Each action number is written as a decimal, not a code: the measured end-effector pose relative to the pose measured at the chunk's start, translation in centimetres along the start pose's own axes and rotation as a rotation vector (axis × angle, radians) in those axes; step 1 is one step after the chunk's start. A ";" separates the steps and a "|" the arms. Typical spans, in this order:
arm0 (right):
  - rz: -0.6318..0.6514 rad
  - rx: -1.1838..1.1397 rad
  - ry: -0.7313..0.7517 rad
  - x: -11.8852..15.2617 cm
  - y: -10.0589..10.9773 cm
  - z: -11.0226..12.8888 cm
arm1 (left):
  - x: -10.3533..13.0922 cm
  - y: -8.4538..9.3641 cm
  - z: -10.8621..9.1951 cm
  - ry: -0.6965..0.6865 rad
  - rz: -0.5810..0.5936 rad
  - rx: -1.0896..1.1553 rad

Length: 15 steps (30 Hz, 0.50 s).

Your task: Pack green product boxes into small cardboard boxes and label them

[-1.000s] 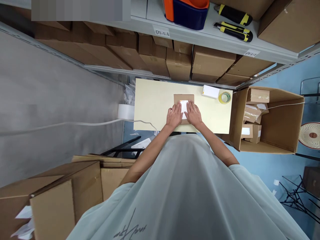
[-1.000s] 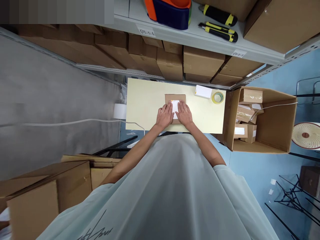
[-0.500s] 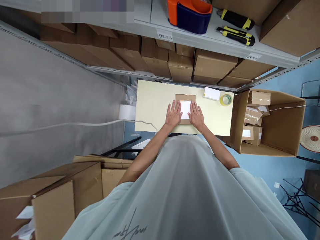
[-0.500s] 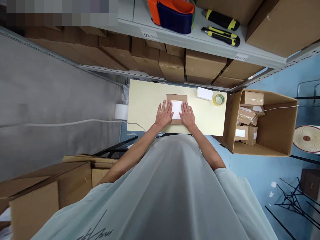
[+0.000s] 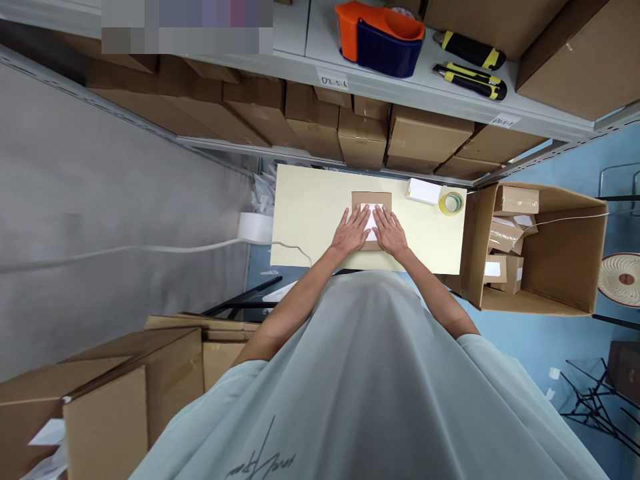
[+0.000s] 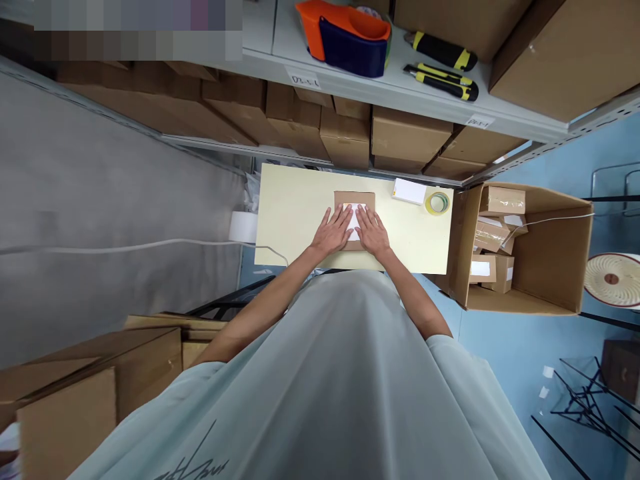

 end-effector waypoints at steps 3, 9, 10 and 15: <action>-0.054 -0.023 -0.067 0.7 0.2 -0.6 | 1.2 0.2 0.2 0.067 -0.028 -0.023; 0.010 -0.024 0.061 3.3 0.0 0.2 | 4.0 -0.9 -0.5 -0.114 0.096 -0.053; 0.039 -0.023 0.093 4.1 -0.2 0.3 | 4.7 -1.2 -0.6 -0.145 0.134 -0.054; 0.012 0.006 -0.055 6.8 -0.4 0.1 | 7.3 -2.1 -0.9 -0.105 0.137 -0.075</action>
Point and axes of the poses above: each hand's wrist, its own x-axis away from the middle knuckle, its own y-axis out of the back of the hand, z = x × y, the point moved 3 cm from there along -x, towards the middle knuckle, and after that the axes turned 1 degree about x, right-handed, at the moved point
